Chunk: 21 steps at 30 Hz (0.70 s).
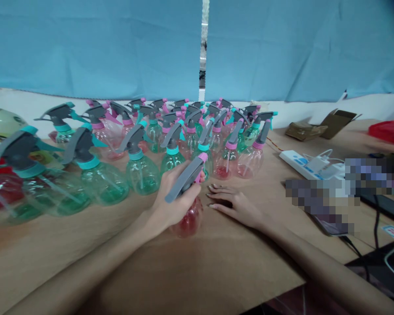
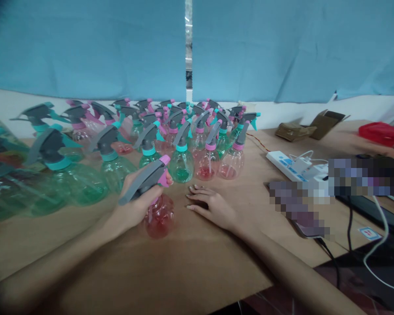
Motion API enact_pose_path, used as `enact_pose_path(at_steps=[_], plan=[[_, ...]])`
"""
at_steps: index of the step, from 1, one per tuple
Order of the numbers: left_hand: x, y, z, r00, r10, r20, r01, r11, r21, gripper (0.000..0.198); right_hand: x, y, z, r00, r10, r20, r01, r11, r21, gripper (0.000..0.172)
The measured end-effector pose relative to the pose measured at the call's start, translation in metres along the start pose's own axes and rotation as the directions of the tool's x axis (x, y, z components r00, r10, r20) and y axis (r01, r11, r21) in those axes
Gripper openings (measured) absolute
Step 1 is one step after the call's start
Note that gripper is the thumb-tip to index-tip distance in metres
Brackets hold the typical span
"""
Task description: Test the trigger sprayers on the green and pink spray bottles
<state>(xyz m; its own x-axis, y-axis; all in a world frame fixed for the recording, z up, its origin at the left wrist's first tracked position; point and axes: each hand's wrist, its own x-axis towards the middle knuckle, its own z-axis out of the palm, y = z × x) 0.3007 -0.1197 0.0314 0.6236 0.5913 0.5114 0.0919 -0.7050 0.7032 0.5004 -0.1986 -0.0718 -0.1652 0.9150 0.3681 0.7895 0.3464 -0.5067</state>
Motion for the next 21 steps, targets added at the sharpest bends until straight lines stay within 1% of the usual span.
enact_pose_path(at_steps=[5, 7, 10, 13, 15, 21], plan=[[-0.0022, -0.0014, -0.0003, 1.000, -0.019, -0.023, 0.019, 1.000, 0.017, 0.008, 0.0002, -0.0006, -0.0009, 1.000, -0.011, 0.003, 0.011, 1.000, 0.001, 0.034], [-0.0032, -0.0022, 0.0005, 0.998, -0.045, -0.045, 0.045, 0.999, 0.020, 0.010, 0.0003, -0.0012, -0.0013, 1.000, -0.002, 0.013, 0.002, 1.000, -0.001, 0.035], [-0.0038, -0.0033, 0.0022, 0.996, -0.083, -0.044, 0.082, 0.996, -0.024, 0.016, 0.0003, -0.0017, -0.0012, 1.000, 0.018, 0.018, -0.018, 1.000, -0.004, 0.037], [-0.0040, -0.0044, 0.0033, 0.993, -0.104, -0.052, 0.102, 0.994, -0.033, 0.011, 0.0001, -0.0014, -0.0006, 1.000, 0.015, 0.008, -0.015, 1.000, -0.003, 0.036], [-0.0039, -0.0046, 0.0034, 0.993, -0.104, -0.061, 0.103, 0.994, -0.023, 0.008, 0.0001, -0.0010, -0.0002, 1.000, 0.012, 0.003, -0.012, 1.000, 0.000, 0.035], [-0.0037, -0.0023, 0.0028, 0.993, -0.103, -0.060, 0.103, 0.995, -0.015, 0.010, 0.0002, -0.0002, 0.0002, 1.000, 0.010, -0.005, -0.010, 1.000, 0.006, 0.035]])
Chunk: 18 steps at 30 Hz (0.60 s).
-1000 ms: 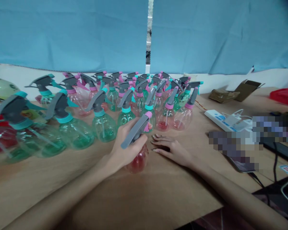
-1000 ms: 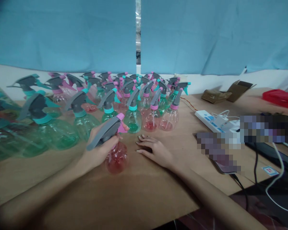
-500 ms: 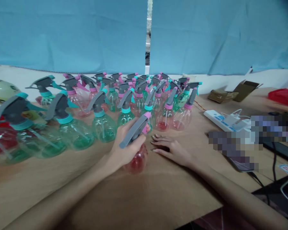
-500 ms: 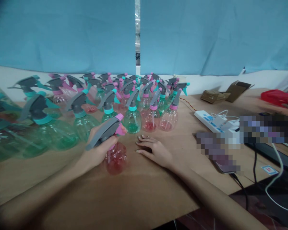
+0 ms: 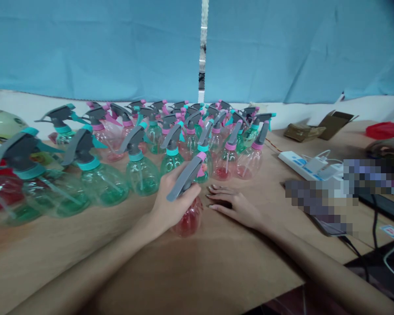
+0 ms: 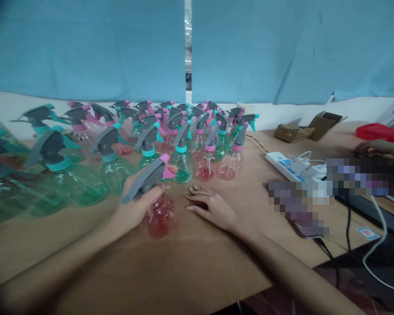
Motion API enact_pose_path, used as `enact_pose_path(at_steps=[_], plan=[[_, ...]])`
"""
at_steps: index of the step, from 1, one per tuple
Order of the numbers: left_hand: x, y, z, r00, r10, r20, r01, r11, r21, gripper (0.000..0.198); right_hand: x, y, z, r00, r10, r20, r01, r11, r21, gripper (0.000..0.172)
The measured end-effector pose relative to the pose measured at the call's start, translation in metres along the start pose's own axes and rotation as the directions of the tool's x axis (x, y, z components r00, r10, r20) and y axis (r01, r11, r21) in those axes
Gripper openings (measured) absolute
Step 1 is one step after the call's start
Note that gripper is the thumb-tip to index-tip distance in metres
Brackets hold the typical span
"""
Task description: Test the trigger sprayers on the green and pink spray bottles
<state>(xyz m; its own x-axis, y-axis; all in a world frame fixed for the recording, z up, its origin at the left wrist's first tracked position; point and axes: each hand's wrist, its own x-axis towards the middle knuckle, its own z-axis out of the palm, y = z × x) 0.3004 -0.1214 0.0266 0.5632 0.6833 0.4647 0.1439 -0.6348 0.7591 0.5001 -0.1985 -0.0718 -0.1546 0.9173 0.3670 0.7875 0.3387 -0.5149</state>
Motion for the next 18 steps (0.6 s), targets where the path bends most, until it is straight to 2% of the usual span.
enact_pose_path(at_steps=[18], plan=[[-0.0003, 0.0003, 0.0002, 1.000, 0.009, -0.013, -0.009, 0.999, 0.034, 0.009, 0.0002, 0.0003, -0.0004, 1.000, -0.002, 0.008, 0.002, 1.000, -0.005, 0.035]])
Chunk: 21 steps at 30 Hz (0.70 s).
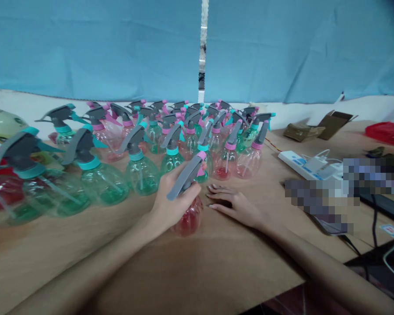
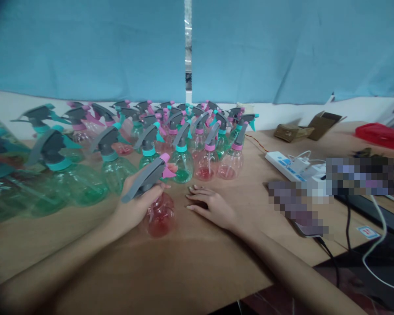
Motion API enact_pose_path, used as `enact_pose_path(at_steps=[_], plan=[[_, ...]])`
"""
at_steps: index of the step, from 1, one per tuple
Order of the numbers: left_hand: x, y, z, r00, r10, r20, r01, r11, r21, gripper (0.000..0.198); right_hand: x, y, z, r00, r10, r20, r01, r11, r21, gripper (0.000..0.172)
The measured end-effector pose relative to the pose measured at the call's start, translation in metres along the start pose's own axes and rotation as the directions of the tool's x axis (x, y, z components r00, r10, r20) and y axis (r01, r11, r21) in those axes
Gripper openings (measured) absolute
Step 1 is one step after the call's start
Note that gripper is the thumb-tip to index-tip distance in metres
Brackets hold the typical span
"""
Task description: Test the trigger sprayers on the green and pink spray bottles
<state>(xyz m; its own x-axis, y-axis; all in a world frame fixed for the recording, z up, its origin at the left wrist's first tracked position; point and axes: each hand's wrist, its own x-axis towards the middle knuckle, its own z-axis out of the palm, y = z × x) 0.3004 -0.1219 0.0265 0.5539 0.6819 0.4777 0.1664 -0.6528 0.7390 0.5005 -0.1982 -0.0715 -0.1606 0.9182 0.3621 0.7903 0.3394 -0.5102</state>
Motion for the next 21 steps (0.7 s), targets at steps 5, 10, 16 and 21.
enact_pose_path(at_steps=[5, 10, 16, 21], plan=[[-0.0002, -0.0021, 0.0003, 1.000, 0.014, -0.001, -0.014, 1.000, -0.005, 0.008, 0.0001, -0.0007, -0.0004, 1.000, -0.009, -0.006, 0.009, 1.000, 0.012, 0.034], [0.0002, -0.0022, 0.0003, 1.000, 0.013, -0.003, -0.013, 1.000, -0.008, 0.002, 0.0001, -0.0002, -0.0002, 1.000, -0.005, 0.001, 0.005, 1.000, -0.007, 0.035], [-0.0002, -0.0001, -0.0003, 1.000, 0.021, 0.002, -0.021, 1.000, 0.000, 0.005, 0.0001, 0.0006, -0.0001, 1.000, -0.011, 0.007, 0.011, 1.000, -0.016, 0.035], [0.0001, -0.0018, -0.0003, 0.999, 0.036, 0.001, -0.036, 0.999, -0.019, 0.004, 0.0002, 0.0003, -0.0004, 1.000, -0.005, 0.013, 0.006, 1.000, -0.017, 0.035]])
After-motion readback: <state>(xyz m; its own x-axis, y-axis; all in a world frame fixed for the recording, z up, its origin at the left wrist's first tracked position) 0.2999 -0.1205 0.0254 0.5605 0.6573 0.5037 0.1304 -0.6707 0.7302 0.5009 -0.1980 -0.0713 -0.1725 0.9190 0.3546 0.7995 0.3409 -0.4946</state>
